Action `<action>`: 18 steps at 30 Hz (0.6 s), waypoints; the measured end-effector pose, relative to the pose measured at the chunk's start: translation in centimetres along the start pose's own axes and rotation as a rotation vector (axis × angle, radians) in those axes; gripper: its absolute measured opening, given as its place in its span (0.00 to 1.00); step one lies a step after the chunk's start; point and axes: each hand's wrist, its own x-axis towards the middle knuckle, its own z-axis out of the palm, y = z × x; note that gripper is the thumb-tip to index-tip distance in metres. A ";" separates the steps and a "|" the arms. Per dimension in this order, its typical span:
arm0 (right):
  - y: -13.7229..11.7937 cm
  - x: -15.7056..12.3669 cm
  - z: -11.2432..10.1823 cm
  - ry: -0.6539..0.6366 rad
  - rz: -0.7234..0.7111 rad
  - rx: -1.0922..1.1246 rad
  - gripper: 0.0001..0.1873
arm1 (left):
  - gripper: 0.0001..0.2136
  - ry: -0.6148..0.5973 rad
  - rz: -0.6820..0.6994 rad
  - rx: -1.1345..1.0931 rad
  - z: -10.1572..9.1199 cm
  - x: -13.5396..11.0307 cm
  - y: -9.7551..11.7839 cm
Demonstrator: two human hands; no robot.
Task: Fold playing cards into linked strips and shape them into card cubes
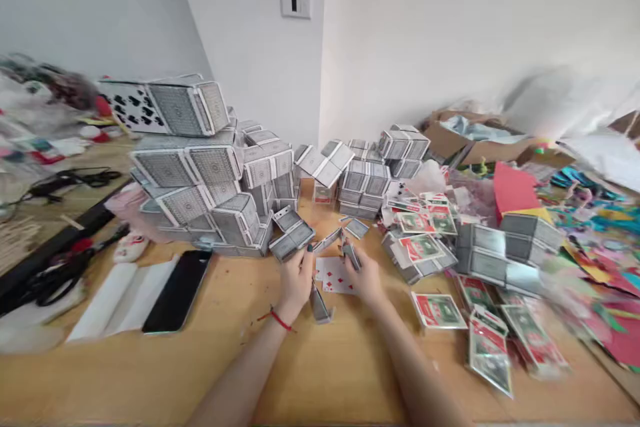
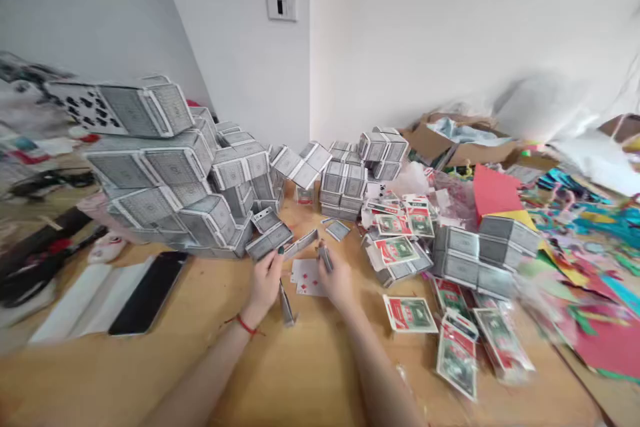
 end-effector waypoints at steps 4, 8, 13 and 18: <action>0.3 0.1 0.4 0.016 -0.028 0.016 0.17 | 0.15 -0.004 0.014 0.001 -0.2 -0.2 0.3; -0.1 0.2 0.2 0.013 -0.026 0.038 0.17 | 0.15 -0.005 0.027 0.017 -0.1 -0.4 0.7; -0.8 0.2 -0.3 0.016 0.017 0.021 0.14 | 0.15 -0.025 0.082 0.059 0.0 -0.6 1.0; -0.7 0.3 -0.4 0.043 0.030 -0.006 0.14 | 0.15 -0.130 0.146 0.176 -0.4 -0.7 1.1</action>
